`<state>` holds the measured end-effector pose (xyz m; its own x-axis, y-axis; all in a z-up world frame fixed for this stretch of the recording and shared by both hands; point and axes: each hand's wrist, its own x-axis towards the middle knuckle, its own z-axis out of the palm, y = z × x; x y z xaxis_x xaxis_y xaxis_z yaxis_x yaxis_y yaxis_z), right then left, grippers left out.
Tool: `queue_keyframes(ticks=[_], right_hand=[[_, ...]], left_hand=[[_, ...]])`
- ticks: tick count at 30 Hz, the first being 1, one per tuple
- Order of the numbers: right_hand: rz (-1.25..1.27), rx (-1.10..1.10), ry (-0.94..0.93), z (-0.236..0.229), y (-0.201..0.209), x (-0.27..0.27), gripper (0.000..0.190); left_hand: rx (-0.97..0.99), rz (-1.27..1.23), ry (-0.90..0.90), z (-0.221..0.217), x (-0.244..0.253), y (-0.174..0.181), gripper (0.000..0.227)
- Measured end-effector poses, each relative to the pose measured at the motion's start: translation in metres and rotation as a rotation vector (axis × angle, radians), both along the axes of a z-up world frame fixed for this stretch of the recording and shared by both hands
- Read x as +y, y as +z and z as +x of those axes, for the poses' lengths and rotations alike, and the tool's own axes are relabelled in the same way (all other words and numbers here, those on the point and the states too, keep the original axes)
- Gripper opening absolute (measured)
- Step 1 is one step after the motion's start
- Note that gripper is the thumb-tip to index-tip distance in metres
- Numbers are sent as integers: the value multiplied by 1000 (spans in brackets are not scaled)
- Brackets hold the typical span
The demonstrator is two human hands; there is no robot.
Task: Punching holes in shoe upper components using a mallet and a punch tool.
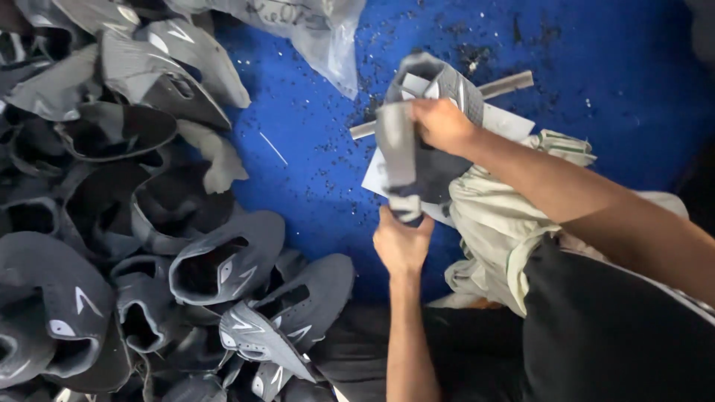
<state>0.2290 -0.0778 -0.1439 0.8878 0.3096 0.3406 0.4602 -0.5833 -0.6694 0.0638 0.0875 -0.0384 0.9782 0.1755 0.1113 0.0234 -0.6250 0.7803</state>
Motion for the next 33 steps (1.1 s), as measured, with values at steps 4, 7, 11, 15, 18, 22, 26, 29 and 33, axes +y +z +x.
queue_keyframes(ticks=[4, 7, 11, 15, 18, 22, 26, 29, 33], right_hand=[[755, 604, -119, 31, 4, -9, 14], [911, 782, -157, 53, 2, -7, 13], [585, 550, -193, 40, 14, 0, 9], [381, 167, -13, 20, 7, -5, 16], [-18, -45, -20, 16, -7, -15, 42], [1533, 602, -118, 11, -29, -53, 5], [1340, 794, -459, -2, -25, -98, 15], [998, 792, -650, -30, -27, -99, 28], [731, 522, -518, -22, -49, -97, 30]], left_hand=[[318, -76, 148, -11, -6, 55, 35], [12, -90, 122, -3, 1, 126, 32], [-455, -686, -13, 22, -18, 191, 37], [-355, -255, -101, 31, -1, 55, 34], [486, 292, -31, 6, 5, 15, 59], [829, 196, 50, -75, 35, 57, 55], [414, 422, -243, -91, 66, 57, 48], [190, 200, -108, 0, 37, 42, 48], [205, 457, -123, 122, 26, -128, 65]])
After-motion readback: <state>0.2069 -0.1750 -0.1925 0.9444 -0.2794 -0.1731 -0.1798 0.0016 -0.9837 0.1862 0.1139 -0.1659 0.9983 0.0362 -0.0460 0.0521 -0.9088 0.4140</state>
